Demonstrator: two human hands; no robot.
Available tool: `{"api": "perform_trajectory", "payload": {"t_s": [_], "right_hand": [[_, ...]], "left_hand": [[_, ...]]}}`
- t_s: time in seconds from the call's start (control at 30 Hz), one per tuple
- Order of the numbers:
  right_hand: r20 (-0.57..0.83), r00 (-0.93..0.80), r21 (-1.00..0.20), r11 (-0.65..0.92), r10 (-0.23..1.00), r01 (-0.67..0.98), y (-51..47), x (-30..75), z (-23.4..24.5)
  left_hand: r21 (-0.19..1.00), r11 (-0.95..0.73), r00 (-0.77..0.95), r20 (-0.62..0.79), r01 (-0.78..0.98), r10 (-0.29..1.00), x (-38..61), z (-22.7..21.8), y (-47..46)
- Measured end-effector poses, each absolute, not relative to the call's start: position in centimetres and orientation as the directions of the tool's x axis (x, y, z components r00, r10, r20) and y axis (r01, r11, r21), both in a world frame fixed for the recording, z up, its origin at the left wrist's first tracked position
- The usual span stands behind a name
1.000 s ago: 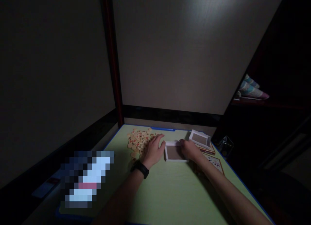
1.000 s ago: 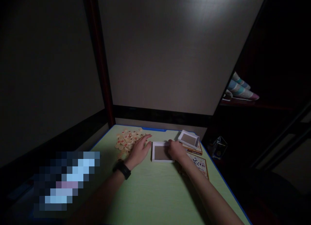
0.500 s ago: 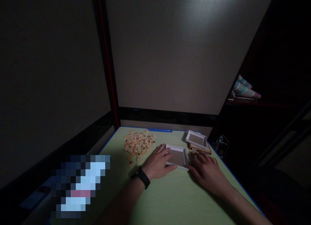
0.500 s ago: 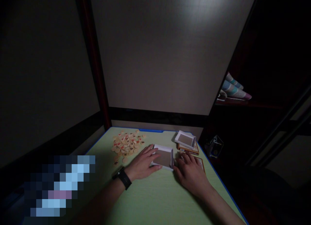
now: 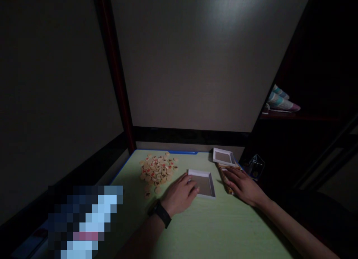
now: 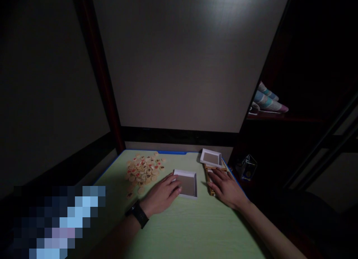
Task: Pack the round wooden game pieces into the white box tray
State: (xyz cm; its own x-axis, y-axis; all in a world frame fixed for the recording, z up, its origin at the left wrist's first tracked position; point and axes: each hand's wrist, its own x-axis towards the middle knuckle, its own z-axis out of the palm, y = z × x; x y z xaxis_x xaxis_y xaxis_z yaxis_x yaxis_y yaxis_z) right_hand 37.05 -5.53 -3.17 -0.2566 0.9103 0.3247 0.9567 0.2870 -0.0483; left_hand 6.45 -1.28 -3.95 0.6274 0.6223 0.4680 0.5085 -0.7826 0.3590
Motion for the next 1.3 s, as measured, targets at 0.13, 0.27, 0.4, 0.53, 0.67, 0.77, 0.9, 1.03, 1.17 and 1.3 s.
{"api": "perform_trajectory", "payload": {"t_s": [0.13, 0.27, 0.4, 0.53, 0.67, 0.77, 0.9, 1.03, 1.17, 1.3], "right_hand": [[0.331, -0.262, -0.054, 0.295, 0.907, 0.954, -3.6, 38.8, -2.8], [0.399, -0.3, -0.014, 0.333, 0.867, 0.943, -4.1, 37.4, -2.5], [0.447, -0.417, -0.111, 0.511, 0.792, 0.852, -6.0, 32.6, -2.6], [0.474, -0.529, -0.137, 0.653, 0.704, 0.745, -6.9, 29.0, -3.7], [0.523, -0.531, -0.143, 0.683, 0.667, 0.717, -6.9, 29.0, -4.9], [0.523, -0.532, -0.158, 0.689, 0.666, 0.707, -7.0, 29.5, -5.1], [0.526, -0.533, -0.146, 0.688, 0.662, 0.711, -7.3, 29.4, -5.1], [0.545, -0.547, -0.099, 0.697, 0.635, 0.711, -7.5, 29.5, -5.3], [0.558, -0.541, -0.103, 0.7, 0.629, 0.707, -7.7, 30.0, -4.8], [0.528, -0.521, -0.19, 0.691, 0.671, 0.698, -6.2, 27.7, -2.8]], "left_hand": [[0.34, -0.774, 0.635, 0.443, 0.534, 0.633, 6.5, -4.0, -1.3], [0.307, -0.772, 0.639, 0.436, 0.557, 0.634, 6.6, -3.6, -1.7], [0.274, -0.74, 0.614, 0.423, 0.615, 0.667, 6.7, -2.9, -2.3], [0.252, -0.706, 0.566, 0.449, 0.662, 0.691, 6.4, -2.1, -1.9], [0.19, -0.654, 0.506, 0.492, 0.732, 0.709, 4.4, -1.2, -0.7], [0.11, -0.569, 0.442, 0.516, 0.815, 0.734, 1.9, -1.5, -0.5], [0.085, -0.403, 0.317, 0.479, 0.911, 0.818, -1.2, -2.8, -1.2], [0.11, -0.313, 0.243, 0.414, 0.943, 0.878, -2.3, -3.7, -1.1], [0.166, -0.274, 0.197, 0.37, 0.947, 0.908, -2.1, -3.9, 0.1], [0.224, -0.259, 0.173, 0.344, 0.94, 0.923, -2.2, -4.2, 1.3]]}}
